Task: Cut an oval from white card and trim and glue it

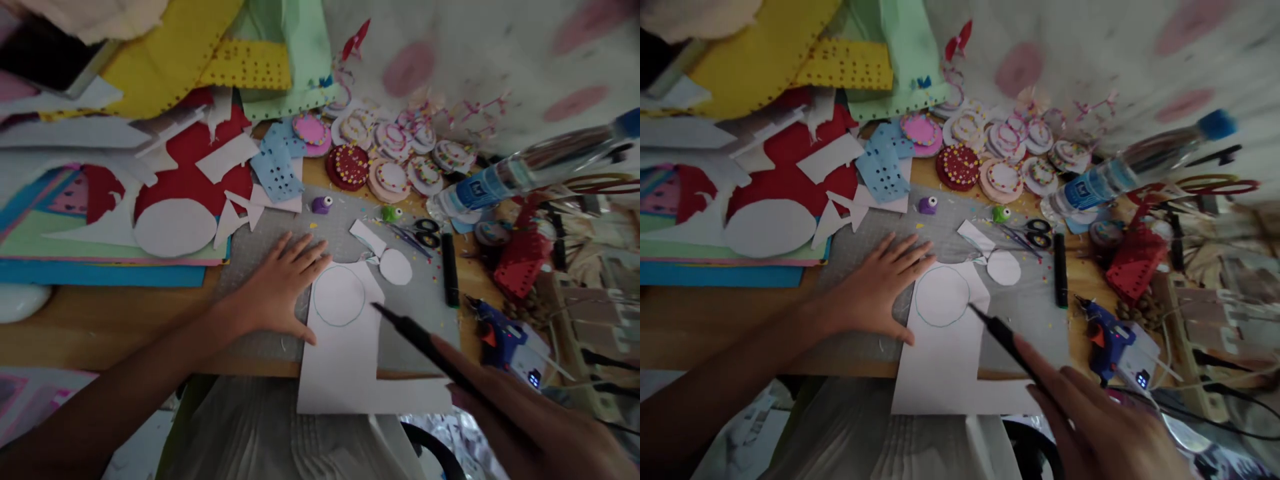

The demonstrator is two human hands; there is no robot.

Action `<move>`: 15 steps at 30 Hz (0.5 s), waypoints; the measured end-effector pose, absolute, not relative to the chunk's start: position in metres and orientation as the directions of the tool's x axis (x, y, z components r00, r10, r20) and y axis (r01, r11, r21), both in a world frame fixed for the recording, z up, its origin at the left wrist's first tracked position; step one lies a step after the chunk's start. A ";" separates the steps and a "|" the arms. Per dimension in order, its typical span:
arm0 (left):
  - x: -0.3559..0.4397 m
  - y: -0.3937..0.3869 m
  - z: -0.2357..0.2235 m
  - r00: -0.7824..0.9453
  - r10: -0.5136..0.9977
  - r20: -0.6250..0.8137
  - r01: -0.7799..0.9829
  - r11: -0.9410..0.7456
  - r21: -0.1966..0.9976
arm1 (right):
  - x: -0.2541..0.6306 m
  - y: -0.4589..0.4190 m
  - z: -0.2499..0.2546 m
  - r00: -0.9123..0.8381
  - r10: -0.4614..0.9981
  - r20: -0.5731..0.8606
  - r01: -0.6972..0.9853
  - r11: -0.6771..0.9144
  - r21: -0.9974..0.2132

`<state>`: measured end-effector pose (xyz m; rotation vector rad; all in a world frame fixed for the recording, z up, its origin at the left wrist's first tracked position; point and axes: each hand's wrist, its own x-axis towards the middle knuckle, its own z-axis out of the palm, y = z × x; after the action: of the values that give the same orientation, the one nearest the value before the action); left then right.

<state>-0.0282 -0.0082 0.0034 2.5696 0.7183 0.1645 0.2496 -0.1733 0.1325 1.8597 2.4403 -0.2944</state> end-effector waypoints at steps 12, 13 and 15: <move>-0.023 -0.005 0.044 0.785 0.602 -0.142 0.577 -0.628 0.522 | 0.276 -0.201 0.115 -0.055 0.986 0.157 0.985 0.079 -0.152; -0.023 -0.007 0.048 0.783 0.600 -0.165 0.582 -0.611 0.537 | 0.278 -0.202 0.116 -0.046 0.983 0.176 0.985 0.075 -0.158; -0.025 -0.010 0.060 0.793 0.578 -0.194 0.565 -0.578 0.589 | 0.284 -0.208 0.115 0.057 0.969 0.240 0.983 -0.012 -0.184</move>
<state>-0.0255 -0.0100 0.0597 2.3251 0.8429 0.0260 0.2841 -0.2076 0.1146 2.4790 2.3923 0.0792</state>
